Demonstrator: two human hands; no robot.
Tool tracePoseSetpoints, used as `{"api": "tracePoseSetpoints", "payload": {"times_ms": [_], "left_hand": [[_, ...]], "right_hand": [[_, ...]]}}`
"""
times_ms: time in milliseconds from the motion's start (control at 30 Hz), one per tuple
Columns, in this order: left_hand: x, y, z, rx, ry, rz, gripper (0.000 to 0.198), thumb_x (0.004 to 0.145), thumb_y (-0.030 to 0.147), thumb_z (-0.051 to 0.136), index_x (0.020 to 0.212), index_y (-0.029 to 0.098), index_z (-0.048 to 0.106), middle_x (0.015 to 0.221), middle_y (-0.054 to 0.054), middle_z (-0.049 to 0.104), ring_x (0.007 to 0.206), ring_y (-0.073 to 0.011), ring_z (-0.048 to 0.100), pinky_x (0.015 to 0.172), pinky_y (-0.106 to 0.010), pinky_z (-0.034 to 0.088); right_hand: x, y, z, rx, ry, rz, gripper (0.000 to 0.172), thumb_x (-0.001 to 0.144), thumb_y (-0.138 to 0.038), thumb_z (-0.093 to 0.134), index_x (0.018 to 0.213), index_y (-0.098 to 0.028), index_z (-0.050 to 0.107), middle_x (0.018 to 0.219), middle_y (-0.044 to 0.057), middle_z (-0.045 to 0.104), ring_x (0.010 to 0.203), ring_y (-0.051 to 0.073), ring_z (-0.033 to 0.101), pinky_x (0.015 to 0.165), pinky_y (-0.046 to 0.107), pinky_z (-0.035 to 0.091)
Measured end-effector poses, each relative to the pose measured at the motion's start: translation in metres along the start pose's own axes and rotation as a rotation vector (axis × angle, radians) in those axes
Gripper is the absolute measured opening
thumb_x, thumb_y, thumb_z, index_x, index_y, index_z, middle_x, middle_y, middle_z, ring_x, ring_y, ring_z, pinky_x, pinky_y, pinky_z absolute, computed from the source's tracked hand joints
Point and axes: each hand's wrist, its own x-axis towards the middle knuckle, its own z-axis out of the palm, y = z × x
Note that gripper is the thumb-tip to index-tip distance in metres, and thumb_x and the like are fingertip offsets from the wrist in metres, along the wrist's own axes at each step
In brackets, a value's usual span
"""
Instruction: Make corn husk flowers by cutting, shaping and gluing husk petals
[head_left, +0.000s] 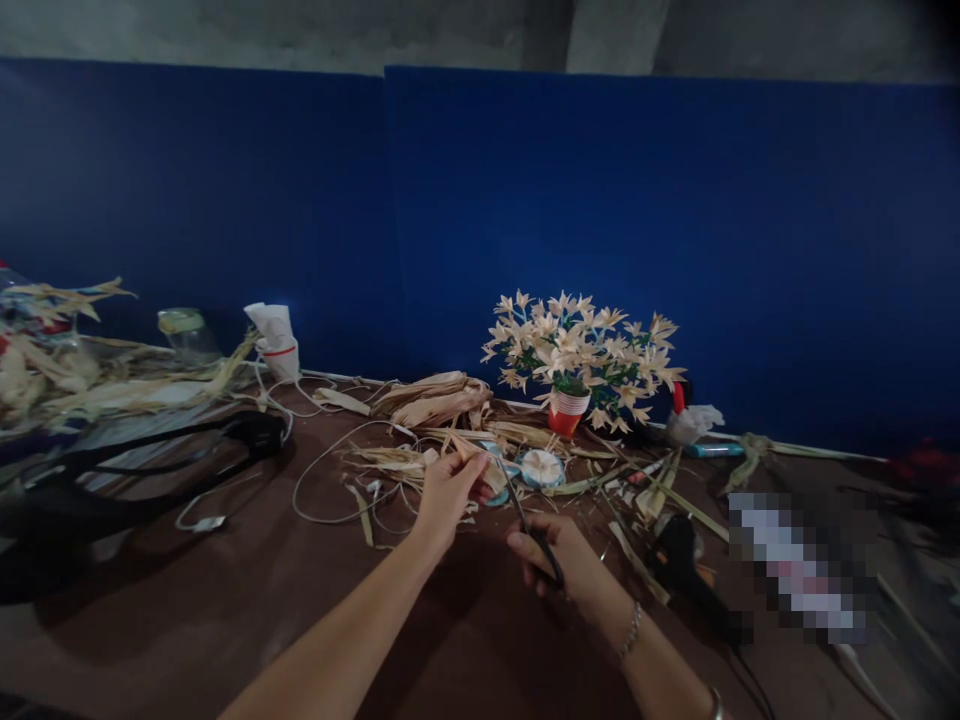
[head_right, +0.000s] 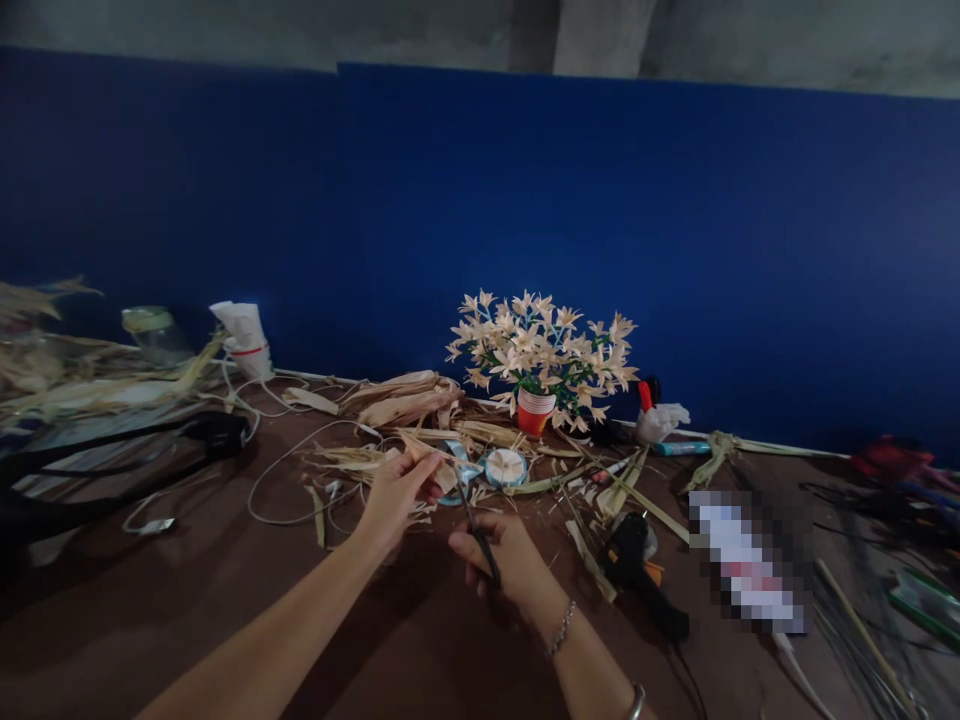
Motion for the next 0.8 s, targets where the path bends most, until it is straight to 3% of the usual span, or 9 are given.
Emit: {"api": "tracePoseSetpoints", "payload": {"times_ms": [300,800], "left_hand": [[-0.0006,0.0021,0.0007,-0.009,0.011,-0.011,0.026,0.061,0.037,0.066,0.063,0.013,0.059,0.045,0.0,0.059,0.039,-0.0106,0.054,0.038,-0.017,0.04],[-0.0002,0.0038,-0.0001,-0.031,-0.011,-0.012,0.027,0.061,0.037,0.067,0.065,0.011,0.059,0.047,0.001,0.059,0.039,-0.0085,0.053,0.038,-0.016,0.041]], "right_hand": [[0.0038,0.0041,-0.0016,-0.057,-0.011,-0.027,0.041,0.06,-0.053,0.061,0.073,-0.014,0.055,0.039,-0.007,0.047,0.031,0.004,0.037,0.032,0.015,0.027],[0.0059,0.0083,-0.0035,-0.117,-0.006,-0.058,0.04,0.064,-0.053,0.059,0.069,-0.014,0.053,0.038,-0.008,0.044,0.03,0.003,0.032,0.03,0.015,0.024]]}}
